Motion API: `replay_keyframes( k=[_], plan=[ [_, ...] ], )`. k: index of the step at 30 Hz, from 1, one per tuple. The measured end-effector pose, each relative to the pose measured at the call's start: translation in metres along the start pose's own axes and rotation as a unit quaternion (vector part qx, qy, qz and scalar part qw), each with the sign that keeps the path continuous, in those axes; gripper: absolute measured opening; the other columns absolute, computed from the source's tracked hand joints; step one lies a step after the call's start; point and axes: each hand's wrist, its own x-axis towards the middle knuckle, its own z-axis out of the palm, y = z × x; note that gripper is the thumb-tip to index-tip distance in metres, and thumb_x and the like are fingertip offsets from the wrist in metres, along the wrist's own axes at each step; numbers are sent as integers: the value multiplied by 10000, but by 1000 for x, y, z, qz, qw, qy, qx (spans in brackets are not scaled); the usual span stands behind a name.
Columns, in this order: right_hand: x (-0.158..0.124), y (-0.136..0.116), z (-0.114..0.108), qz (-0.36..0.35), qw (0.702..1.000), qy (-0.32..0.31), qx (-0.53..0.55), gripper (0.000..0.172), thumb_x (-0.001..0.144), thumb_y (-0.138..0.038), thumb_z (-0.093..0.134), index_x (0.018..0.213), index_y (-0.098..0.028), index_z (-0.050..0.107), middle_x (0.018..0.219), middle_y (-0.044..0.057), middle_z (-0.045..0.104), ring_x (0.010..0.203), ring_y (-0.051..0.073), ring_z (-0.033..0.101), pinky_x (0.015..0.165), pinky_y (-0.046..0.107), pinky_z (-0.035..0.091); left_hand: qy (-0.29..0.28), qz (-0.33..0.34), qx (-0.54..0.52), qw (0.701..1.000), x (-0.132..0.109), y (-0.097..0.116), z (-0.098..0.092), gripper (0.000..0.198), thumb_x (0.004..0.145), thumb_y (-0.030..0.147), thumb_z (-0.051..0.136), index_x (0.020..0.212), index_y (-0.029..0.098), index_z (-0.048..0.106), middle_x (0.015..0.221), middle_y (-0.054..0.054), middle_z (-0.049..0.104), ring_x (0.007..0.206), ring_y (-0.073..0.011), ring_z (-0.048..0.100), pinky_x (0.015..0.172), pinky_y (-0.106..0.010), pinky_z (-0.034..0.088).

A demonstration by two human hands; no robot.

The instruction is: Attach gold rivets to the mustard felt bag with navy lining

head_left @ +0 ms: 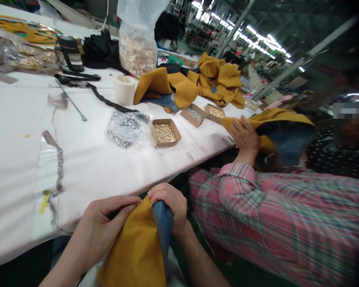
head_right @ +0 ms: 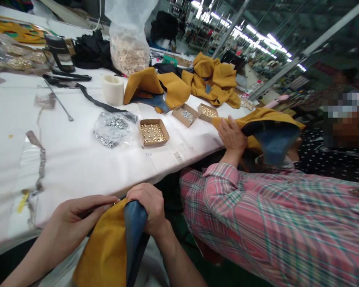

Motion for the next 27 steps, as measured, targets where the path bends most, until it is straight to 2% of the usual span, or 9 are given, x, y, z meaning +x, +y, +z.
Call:
replay_keyframes(
  k=[3,8,11,15,20,27],
  plan=[
    [7,-6,0,5,1000,9,-6,161,1172,-192,679,1054,-246,774,1010,57,853,928,222,829,856,386,672,5,12,-16,1000,-3,3,-3,335,1063,627,759,1174,389,967,1172,4,919,1032,-246,884,1040,-272,703],
    [17,-12,-1,15,1000,0,-14,217,1201,-262,652,1030,-244,785,981,66,852,911,232,833,847,402,683,-11,45,-25,999,-9,6,-8,300,1118,503,710,1287,411,941,1286,20,903,1166,-239,869,1089,-253,682],
    [20,-12,1,10,1000,-2,-20,210,1199,-248,650,1040,-245,787,986,65,852,923,234,831,850,406,680,-14,36,-43,998,-12,3,-9,335,1112,507,708,1354,417,921,1385,7,876,1282,-286,844,1202,-342,669],
    [21,-6,5,-7,999,-11,-46,199,1193,-212,645,1052,-242,782,984,59,842,927,228,814,847,401,654,-16,16,-59,998,-11,1,-13,370,1048,509,720,1358,443,912,1447,18,846,1419,-348,786,1340,-479,587],
    [26,1,8,0,996,-19,-91,194,1189,-238,650,1050,-248,784,963,48,821,923,235,785,860,419,605,-27,-12,-84,996,-10,4,-17,480,942,450,668,1353,414,913,1396,22,857,1379,-398,804,1332,-567,590],
    [36,-9,8,44,995,-33,-88,151,1136,-213,659,1033,-245,764,991,37,794,937,229,749,873,400,555,-10,10,-73,997,-10,5,-16,489,957,415,679,1386,368,909,1378,5,870,1335,-391,820,1220,-510,678]
  ],
)
